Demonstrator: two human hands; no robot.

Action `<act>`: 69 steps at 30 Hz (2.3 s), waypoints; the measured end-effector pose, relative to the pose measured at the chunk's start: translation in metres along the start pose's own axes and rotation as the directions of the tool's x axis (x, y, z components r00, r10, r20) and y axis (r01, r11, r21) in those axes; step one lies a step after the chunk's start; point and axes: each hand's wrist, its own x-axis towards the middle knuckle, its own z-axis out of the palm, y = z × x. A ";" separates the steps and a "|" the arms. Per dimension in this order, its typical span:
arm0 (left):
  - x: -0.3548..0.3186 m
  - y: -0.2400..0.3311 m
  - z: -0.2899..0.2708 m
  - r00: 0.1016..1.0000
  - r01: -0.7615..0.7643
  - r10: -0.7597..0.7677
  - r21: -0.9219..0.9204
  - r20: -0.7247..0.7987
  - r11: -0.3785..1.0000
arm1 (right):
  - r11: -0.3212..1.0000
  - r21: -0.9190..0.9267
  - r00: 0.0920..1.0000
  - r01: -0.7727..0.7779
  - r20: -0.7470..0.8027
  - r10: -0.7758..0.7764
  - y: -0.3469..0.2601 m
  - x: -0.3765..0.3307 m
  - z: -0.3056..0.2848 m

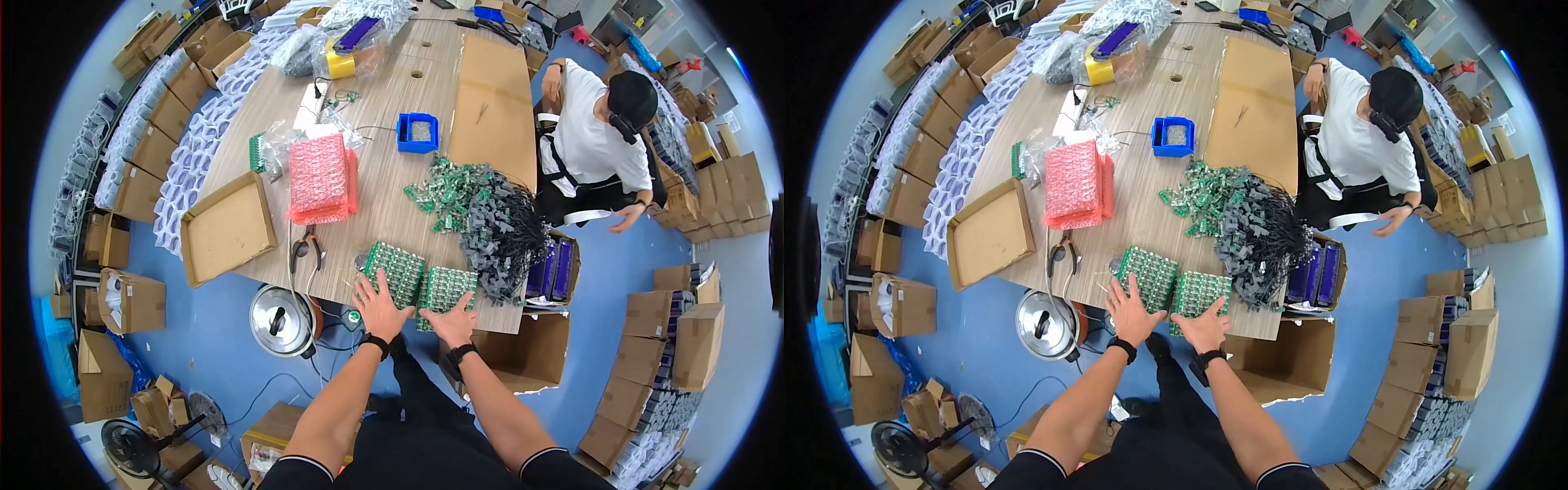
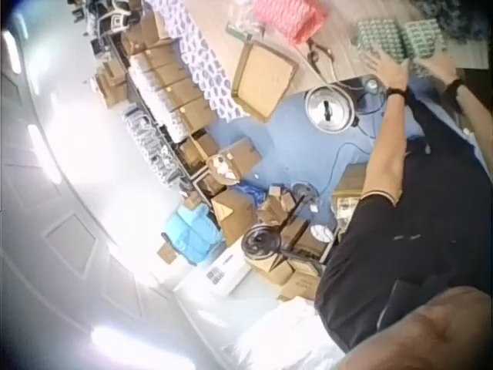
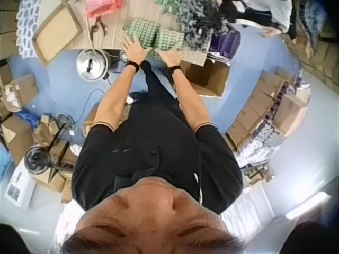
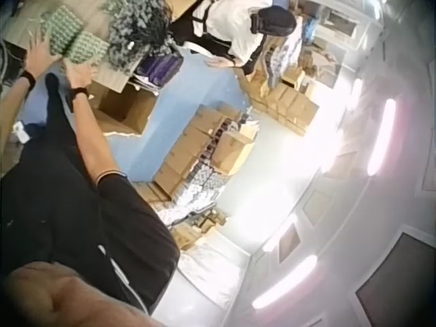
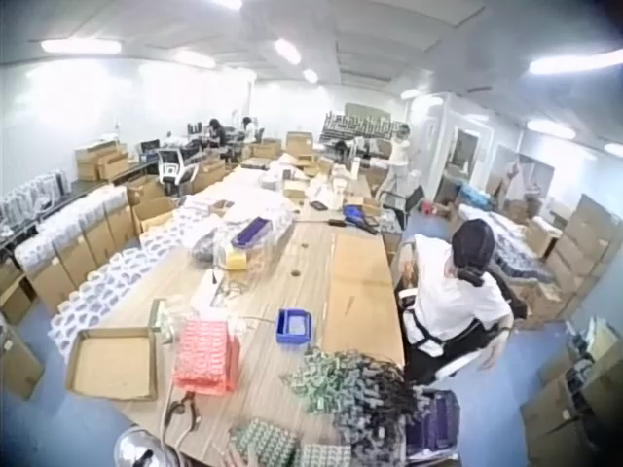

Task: Inspecting and sorting electronic circuit boards in a workshop environment.

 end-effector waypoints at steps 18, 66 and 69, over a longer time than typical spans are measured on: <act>-0.029 -0.014 -0.053 0.988 0.097 -0.119 -0.213 -0.095 0.972 | 0.968 -0.250 0.987 -0.024 -0.158 -0.016 -0.012 -0.015 0.027; -0.866 -0.158 -0.096 0.034 -0.987 -0.999 -0.154 0.006 -0.034 | -0.158 0.882 -0.864 0.443 0.467 0.187 0.194 -0.754 0.314; -0.866 -0.167 -0.075 -0.010 -0.996 -1.000 -0.092 0.024 0.008 | -0.175 0.895 -0.881 0.411 0.439 0.174 0.200 -0.746 0.324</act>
